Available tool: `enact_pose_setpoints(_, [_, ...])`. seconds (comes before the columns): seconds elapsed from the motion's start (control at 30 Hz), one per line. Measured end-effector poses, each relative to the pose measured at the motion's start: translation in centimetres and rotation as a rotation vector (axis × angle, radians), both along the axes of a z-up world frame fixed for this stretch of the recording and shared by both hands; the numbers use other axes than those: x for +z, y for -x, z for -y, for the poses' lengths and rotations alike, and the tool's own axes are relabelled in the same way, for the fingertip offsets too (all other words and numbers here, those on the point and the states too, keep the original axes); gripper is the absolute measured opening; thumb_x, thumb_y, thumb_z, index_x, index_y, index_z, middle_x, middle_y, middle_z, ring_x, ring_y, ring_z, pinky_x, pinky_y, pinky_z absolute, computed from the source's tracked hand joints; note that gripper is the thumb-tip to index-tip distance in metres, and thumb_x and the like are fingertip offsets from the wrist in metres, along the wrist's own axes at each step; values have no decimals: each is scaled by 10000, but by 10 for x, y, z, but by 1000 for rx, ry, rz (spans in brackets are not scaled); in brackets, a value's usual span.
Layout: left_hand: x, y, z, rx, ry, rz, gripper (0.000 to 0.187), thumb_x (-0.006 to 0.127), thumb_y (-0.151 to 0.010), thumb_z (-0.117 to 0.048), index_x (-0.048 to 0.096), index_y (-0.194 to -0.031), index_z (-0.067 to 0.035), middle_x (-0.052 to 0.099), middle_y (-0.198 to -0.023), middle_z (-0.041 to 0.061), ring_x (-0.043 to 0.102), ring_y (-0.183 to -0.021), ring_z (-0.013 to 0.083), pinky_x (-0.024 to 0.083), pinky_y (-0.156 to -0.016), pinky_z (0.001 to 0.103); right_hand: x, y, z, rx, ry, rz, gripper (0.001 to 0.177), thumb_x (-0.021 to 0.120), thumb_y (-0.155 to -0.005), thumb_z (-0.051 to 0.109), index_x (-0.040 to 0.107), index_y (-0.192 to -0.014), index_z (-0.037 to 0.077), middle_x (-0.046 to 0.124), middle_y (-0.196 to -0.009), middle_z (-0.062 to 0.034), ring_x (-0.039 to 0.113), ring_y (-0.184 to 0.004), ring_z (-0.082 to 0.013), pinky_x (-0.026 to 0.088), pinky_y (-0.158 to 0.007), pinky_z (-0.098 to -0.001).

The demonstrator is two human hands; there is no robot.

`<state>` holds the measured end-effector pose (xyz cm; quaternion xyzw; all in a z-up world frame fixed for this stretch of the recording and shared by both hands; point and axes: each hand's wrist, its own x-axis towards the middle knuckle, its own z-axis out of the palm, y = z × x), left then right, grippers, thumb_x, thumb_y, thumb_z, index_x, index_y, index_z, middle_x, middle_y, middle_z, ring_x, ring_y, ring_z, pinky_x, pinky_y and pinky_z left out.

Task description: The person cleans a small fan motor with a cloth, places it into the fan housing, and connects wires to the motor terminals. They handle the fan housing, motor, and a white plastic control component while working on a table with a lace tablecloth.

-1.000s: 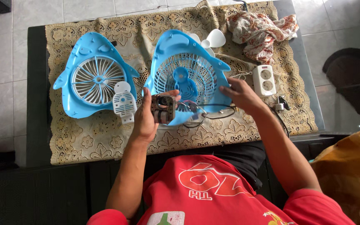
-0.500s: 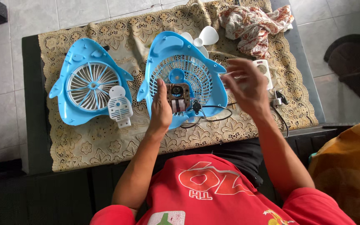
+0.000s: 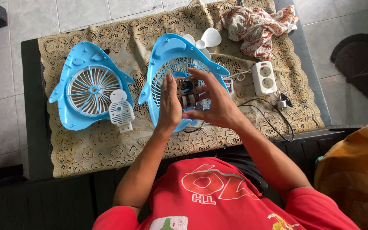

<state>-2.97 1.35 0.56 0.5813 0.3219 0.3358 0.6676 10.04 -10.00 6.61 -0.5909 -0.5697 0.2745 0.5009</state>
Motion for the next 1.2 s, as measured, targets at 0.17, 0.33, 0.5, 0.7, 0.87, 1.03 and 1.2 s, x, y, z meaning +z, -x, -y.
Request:
enact_pose_setpoints(0.17, [16, 0, 0, 104, -269, -74, 593, 209, -1124, -474, 561, -1186, -1, 527, -1181, 153, 555, -1095, 245, 448, -1024, 386, -14, 13, 1, 34, 19, -627, 942, 888, -857, 203, 344, -1610, 49, 586, -1327, -109, 655, -1175, -176, 575, -1018, -337])
enact_pose_setpoints(0.33, [14, -5, -1, 74, -318, -67, 584, 175, -1140, -471, 517, -1185, 0, 514, -1233, 158, 471, -1226, 292, 348, -1132, 424, -26, 17, -4, 7, -43, -603, 926, 858, -868, 131, 319, -1616, 51, 603, -1259, -92, 642, -1153, -173, 558, -1027, -346])
enact_pose_setpoints(0.5, [12, 4, -3, -49, -530, -101, 632, 117, -1167, -504, 503, -1231, -7, 472, -1442, 205, 404, -1408, 325, 274, -1222, 458, -39, 12, -11, -16, 63, -708, 874, 824, -894, 134, 350, -1618, 15, 607, -1225, -115, 617, -1132, -175, 562, -1004, -353])
enact_pose_setpoints(0.7, [31, 30, -18, -116, -328, 166, 711, 142, -1158, -537, 589, -1355, -20, 573, -1408, 151, 483, -1424, 244, 268, -1288, 430, -55, -10, -13, 370, -35, -1289, 738, 611, -1077, 363, 275, -1625, 1, 553, -1467, -277, 633, -1244, -360, 540, -1017, -369])
enact_pose_setpoints(0.87, [44, 55, -21, 50, -397, -7, 452, 392, -1139, -392, 627, -1275, -30, 646, -1307, 107, 584, -1255, 198, 426, -1107, 359, -59, -17, -3, 485, -33, -1415, 791, 508, -1094, 478, 259, -1674, 3, 524, -1512, -277, 612, -1302, -355, 511, -1049, -398])
enact_pose_setpoints(1.03, [42, 55, -13, -100, -352, -107, 353, 597, -1069, -285, 642, -1334, -57, 637, -1264, 108, 643, -1087, 178, 526, -926, 312, -59, -20, -2, 436, -54, -1367, 791, 540, -1057, 456, 276, -1647, 0, 514, -1556, -204, 565, -1360, -310, 464, -1050, -420])
enact_pose_setpoints(1.2, [33, 45, -10, -411, -255, -59, 457, 596, -1055, -249, 529, -1465, -60, 649, -1342, 81, 642, -1185, 150, 523, -1022, 325, -62, -27, -2, 458, -75, -1338, 788, 579, -1079, 405, 301, -1684, -16, 551, -1488, -175, 552, -1290, -231, 438, -1010, -370])
